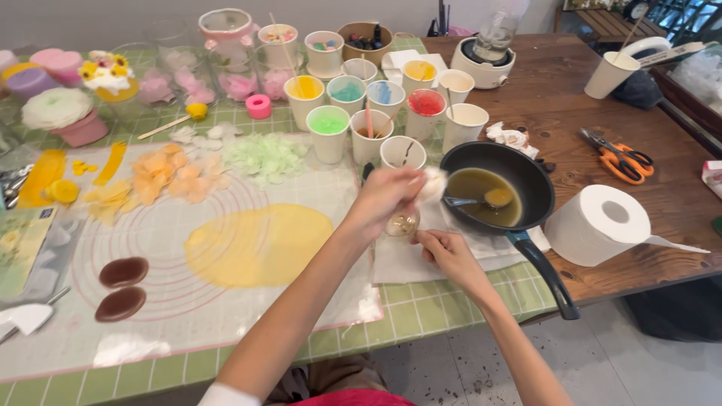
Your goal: Cleaning a small metal ladle or measuring cup with paper towels in a candle studio.
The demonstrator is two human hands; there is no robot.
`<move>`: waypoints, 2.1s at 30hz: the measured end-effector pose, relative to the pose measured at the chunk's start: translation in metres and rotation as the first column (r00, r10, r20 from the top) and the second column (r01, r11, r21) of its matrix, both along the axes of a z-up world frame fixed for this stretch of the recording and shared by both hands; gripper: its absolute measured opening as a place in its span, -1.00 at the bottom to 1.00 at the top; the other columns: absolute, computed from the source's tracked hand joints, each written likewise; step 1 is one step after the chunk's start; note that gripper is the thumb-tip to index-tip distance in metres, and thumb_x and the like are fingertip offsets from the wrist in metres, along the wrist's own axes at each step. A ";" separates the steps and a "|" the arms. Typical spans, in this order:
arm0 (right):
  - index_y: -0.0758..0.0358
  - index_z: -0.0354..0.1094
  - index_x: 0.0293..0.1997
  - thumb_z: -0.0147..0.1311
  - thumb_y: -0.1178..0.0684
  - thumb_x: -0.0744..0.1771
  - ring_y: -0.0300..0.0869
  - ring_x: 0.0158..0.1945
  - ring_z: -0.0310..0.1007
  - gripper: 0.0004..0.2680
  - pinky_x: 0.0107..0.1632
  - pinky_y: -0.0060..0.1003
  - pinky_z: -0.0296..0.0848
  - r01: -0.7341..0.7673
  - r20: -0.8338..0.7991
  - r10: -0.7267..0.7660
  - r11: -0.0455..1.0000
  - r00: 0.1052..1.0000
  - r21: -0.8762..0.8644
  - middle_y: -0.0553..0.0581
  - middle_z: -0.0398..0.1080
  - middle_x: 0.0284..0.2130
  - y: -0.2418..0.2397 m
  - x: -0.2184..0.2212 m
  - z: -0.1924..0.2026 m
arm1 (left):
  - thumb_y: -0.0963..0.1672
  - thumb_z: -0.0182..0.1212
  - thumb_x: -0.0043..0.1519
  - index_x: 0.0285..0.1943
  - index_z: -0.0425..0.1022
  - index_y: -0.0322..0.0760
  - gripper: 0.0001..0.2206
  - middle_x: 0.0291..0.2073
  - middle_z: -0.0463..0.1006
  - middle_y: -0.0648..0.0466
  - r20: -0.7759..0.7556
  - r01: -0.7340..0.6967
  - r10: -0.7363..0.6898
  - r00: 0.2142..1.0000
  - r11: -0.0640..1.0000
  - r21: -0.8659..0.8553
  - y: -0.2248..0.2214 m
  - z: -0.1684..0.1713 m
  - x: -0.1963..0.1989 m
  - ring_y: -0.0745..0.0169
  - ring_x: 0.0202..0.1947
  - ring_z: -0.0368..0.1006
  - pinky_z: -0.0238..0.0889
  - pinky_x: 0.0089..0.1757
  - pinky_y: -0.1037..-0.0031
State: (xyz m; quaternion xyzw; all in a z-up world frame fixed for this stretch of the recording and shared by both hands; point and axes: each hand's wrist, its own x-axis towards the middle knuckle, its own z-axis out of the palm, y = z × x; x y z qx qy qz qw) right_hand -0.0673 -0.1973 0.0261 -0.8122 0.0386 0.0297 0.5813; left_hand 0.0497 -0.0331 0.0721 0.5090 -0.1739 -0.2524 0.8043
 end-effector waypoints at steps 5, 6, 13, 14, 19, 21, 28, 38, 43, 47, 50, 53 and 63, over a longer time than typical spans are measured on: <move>0.29 0.57 -0.14 -0.03 -0.11 0.41 -0.34 -0.55 0.20 -0.71 -0.46 -0.36 0.18 -0.011 -0.076 0.005 0.997 0.997 -0.074 -0.06 0.32 -0.63 -0.029 0.021 -0.037 | -0.20 0.28 0.23 -0.10 0.62 -0.43 -0.85 -0.50 0.59 0.13 0.330 -0.133 0.096 0.939 0.987 0.090 -0.120 0.030 0.085 0.45 -0.55 0.44 0.32 -0.46 0.57; 0.31 0.60 -0.15 -0.02 -0.14 0.41 -0.27 -0.55 0.29 -0.69 -0.45 -0.29 0.26 -0.017 -0.098 -0.002 0.981 0.995 -0.191 0.03 0.39 -0.63 -0.034 0.025 -0.043 | -0.19 0.28 0.21 -0.15 0.64 -0.39 -0.88 -0.50 0.61 0.14 0.365 -0.143 0.100 0.926 0.985 0.092 -0.144 0.036 0.104 0.43 -0.54 0.46 0.35 -0.45 0.55; 0.32 0.46 -0.17 0.11 -0.22 0.33 0.29 -0.27 0.52 -0.67 -0.18 0.12 0.46 0.139 0.072 -0.122 0.742 0.990 -0.656 0.43 0.49 -0.45 -0.011 -0.007 0.047 | -0.23 0.38 -0.05 -0.44 0.67 -0.32 -0.95 -0.51 0.66 -0.15 0.789 -0.533 0.107 0.605 0.791 0.302 -0.257 0.035 0.142 -0.08 -0.39 0.62 0.43 -0.24 0.27; 0.33 0.43 -0.14 0.09 -0.22 0.34 0.30 -0.28 0.51 -0.67 -0.20 0.13 0.45 0.114 0.046 -0.116 0.692 0.992 -0.713 0.43 0.49 -0.47 -0.015 -0.010 0.058 | -0.26 0.31 -0.03 -0.44 0.66 -0.34 -0.94 -0.44 0.65 -0.20 0.837 -0.554 0.057 0.544 0.773 0.307 -0.270 0.030 0.150 -0.17 -0.32 0.61 0.44 -0.20 0.19; 0.26 0.48 -0.25 0.10 -0.21 0.33 0.21 -0.30 0.52 -0.71 -0.20 0.08 0.45 -0.033 -0.081 -0.031 0.727 0.996 -0.686 0.34 0.51 -0.49 -0.053 -0.012 0.135 | -0.28 0.24 0.02 -0.34 0.56 -0.44 -0.93 -0.27 0.61 -0.29 0.903 -0.664 -0.167 0.395 0.628 0.406 -0.314 0.020 0.178 -0.35 -0.17 0.55 0.44 -0.19 0.03; 0.21 0.53 -0.23 0.10 -0.20 0.34 0.07 -0.48 0.53 -0.73 -0.32 -0.09 0.47 -0.077 -0.160 -0.030 0.779 0.987 -0.622 0.28 0.49 -0.58 -0.078 -0.004 0.162 | -0.28 0.18 0.14 -0.28 0.57 -0.42 -0.93 -0.23 0.61 -0.30 0.882 -0.654 -0.183 0.434 0.609 0.448 -0.329 0.002 0.192 -0.34 -0.14 0.56 0.45 -0.16 0.03; 0.27 0.51 -0.13 0.05 -0.01 0.33 -0.21 -0.49 0.60 -0.81 -0.34 -0.23 0.53 0.149 -0.009 -0.180 0.840 0.984 -0.521 0.16 0.57 -0.55 -0.173 0.055 0.156 | -0.29 0.15 0.16 -0.20 0.62 -0.39 -0.86 -0.16 0.62 -0.27 0.802 -0.653 -0.279 0.528 0.471 0.594 -0.357 -0.052 0.218 -0.26 -0.09 0.58 0.49 -0.16 0.10; 0.29 0.52 -0.06 0.14 0.01 0.33 -0.06 -0.22 0.62 -0.80 -0.10 -0.16 0.50 0.281 0.161 -0.231 0.749 0.960 -0.601 0.24 0.60 -0.30 -0.207 0.051 0.136 | -0.19 0.34 0.06 -0.17 0.62 -0.41 -0.81 -0.12 0.59 -0.29 0.750 -0.541 -0.363 0.553 0.528 0.655 -0.325 -0.009 0.199 -0.29 -0.05 0.54 0.44 -0.07 0.09; 0.29 0.53 -0.05 0.16 0.02 0.33 -0.07 -0.24 0.63 -0.81 -0.10 -0.19 0.51 0.328 0.190 -0.268 0.754 0.945 -0.569 0.23 0.61 -0.31 -0.195 0.033 0.129 | -0.21 0.33 0.04 -0.21 0.60 -0.42 -0.83 -0.19 0.61 -0.28 0.813 -0.544 -0.327 0.481 0.615 0.570 -0.302 0.039 0.164 -0.29 -0.09 0.55 0.44 -0.12 0.08; 0.30 0.53 -0.06 0.15 0.06 0.32 -0.20 -0.26 0.64 -0.82 -0.15 -0.27 0.55 0.290 0.261 -0.187 0.846 0.947 -0.448 0.16 0.62 -0.32 -0.157 0.010 0.124 | -0.19 0.28 0.07 -0.29 0.66 -0.27 -0.91 -0.30 0.67 -0.15 0.846 -0.477 -0.226 0.483 0.742 0.471 -0.244 0.089 0.115 -0.14 -0.20 0.61 0.45 -0.17 0.17; 0.31 0.52 -0.05 0.13 0.05 0.33 -0.23 -0.31 0.62 -0.82 -0.20 -0.27 0.56 0.216 0.146 -0.174 0.902 0.974 -0.373 0.14 0.64 -0.38 -0.108 -0.014 0.121 | -0.17 0.27 0.10 -0.28 0.66 -0.24 -0.91 -0.38 0.69 -0.07 0.868 -0.430 -0.176 0.465 0.812 0.395 -0.176 0.107 0.084 -0.01 -0.29 0.63 0.46 -0.21 0.26; 0.30 0.53 -0.04 0.14 0.04 0.33 -0.19 -0.35 0.61 -0.81 -0.23 -0.25 0.55 0.131 0.054 -0.120 0.903 0.991 -0.409 0.15 0.63 -0.41 -0.065 -0.031 0.101 | -0.14 0.31 0.10 -0.28 0.65 -0.26 -0.90 -0.43 0.67 0.02 0.885 -0.376 -0.138 0.445 0.868 0.325 -0.099 0.111 0.060 0.15 -0.39 0.60 0.45 -0.28 0.35; 0.15 0.49 -0.02 0.20 -0.07 0.29 0.17 -0.17 0.55 -0.76 -0.14 0.03 0.49 0.132 0.142 -0.032 0.611 0.989 -0.781 0.24 0.56 -0.28 0.001 -0.015 0.025 | -0.19 0.33 0.18 -0.26 0.62 -0.40 -0.91 -0.44 0.65 0.10 0.573 -0.313 0.008 0.820 0.844 0.436 0.116 0.094 -0.013 0.42 -0.44 0.59 0.43 -0.35 0.57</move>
